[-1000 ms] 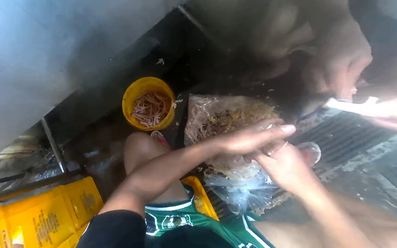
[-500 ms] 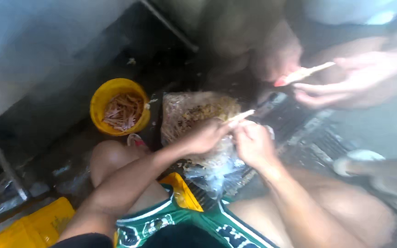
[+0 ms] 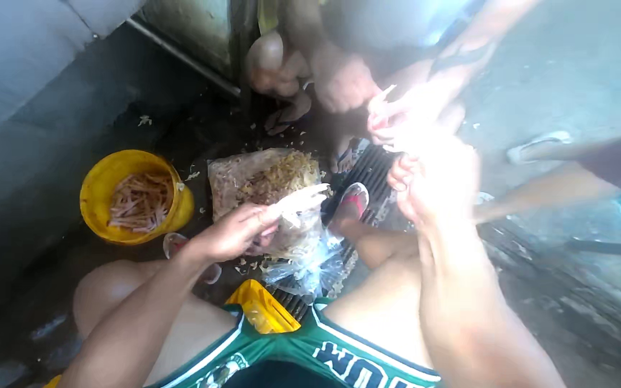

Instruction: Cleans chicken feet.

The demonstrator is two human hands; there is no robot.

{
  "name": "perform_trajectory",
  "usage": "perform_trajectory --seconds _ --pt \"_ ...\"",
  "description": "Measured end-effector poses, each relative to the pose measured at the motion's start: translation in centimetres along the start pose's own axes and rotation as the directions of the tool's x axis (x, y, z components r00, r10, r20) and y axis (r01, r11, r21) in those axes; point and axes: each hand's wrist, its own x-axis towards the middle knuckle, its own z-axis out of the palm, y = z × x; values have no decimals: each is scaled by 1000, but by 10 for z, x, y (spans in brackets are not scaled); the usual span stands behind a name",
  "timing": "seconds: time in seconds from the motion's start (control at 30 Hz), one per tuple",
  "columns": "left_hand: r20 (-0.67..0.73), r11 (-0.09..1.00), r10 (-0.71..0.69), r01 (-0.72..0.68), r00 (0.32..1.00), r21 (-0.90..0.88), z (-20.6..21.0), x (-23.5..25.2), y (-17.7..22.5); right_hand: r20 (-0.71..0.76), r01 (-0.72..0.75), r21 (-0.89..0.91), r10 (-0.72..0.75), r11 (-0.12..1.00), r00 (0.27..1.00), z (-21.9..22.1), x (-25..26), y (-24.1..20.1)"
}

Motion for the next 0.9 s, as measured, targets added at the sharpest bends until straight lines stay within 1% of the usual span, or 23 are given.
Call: perform_trajectory --seconds 0.07,0.13,0.2,0.23,0.3,0.37,0.4,0.43,0.5,0.53,0.57,0.6,0.63,0.67,0.7,0.73,0.77,0.8,0.87,0.9 --pt "-5 994 -43 42 999 -97 -8 0 -2 63 18 67 -22 998 998 2 -9 1" --pt "-7 983 -61 58 998 -175 -11 3 -2 209 -17 45 7 999 978 15 -23 8" --pt "-8 967 -52 48 999 -250 -8 7 -2 410 -43 1 39 999 911 26 -32 16" --pt "-23 962 -40 32 999 -270 -5 10 -1 470 -40 -1 36 999 882 32 -36 20" --pt "-102 972 -15 -9 995 -233 4 18 1 536 -56 15 39 998 843 45 -44 27" --pt "-160 994 37 -53 986 -93 8 26 -2 593 -109 22 75 994 802 57 -53 30" --pt "-161 997 66 -70 985 -21 8 29 -6 597 -98 -3 80 995 798 63 -56 30" --pt "-156 996 87 -84 984 23 9 31 -9 584 -48 -59 73 997 808 68 -59 30" --pt "-130 997 73 -77 989 -21 9 31 -13 559 30 -138 53 990 828 73 -63 30" --pt "-100 994 61 -70 993 -89 8 30 -12 552 45 -108 22 993 833 72 -62 31" --pt "-61 980 52 -63 997 -190 8 28 -11 533 21 -20 -7 1000 846 69 -61 31" --pt "-9 951 48 -49 999 -305 7 26 -9 480 -35 106 -21 994 877 65 -57 30" --pt "46 914 58 -34 997 -405 4 24 -10 408 -105 257 -10 961 913 58 -49 26" --pt "89 883 76 -26 993 -468 1 21 -11 336 -154 395 13 906 942 48 -37 18" --pt "116 860 99 -26 988 -510 -2 17 -14 277 -173 493 35 853 960 37 -24 10" --pt "137 840 120 -27 983 -542 -3 15 -15 243 -165 549 32 820 970 29 -13 4" --pt "157 823 139 -26 978 -567 -4 15 -16 244 -158 552 22 818 970 25 -10 1" --pt "170 809 149 -21 974 -588 -2 16 -15 266 -170 506 35 846 963 26 -13 1" --pt "185 788 150 -5 971 -615 3 18 -13 360 -184 329 57 926 931 39 -31 9" --pt "199 787 146 8 969 -617 6 19 -14 430 -159 240 42 958 902 46 -41 16"
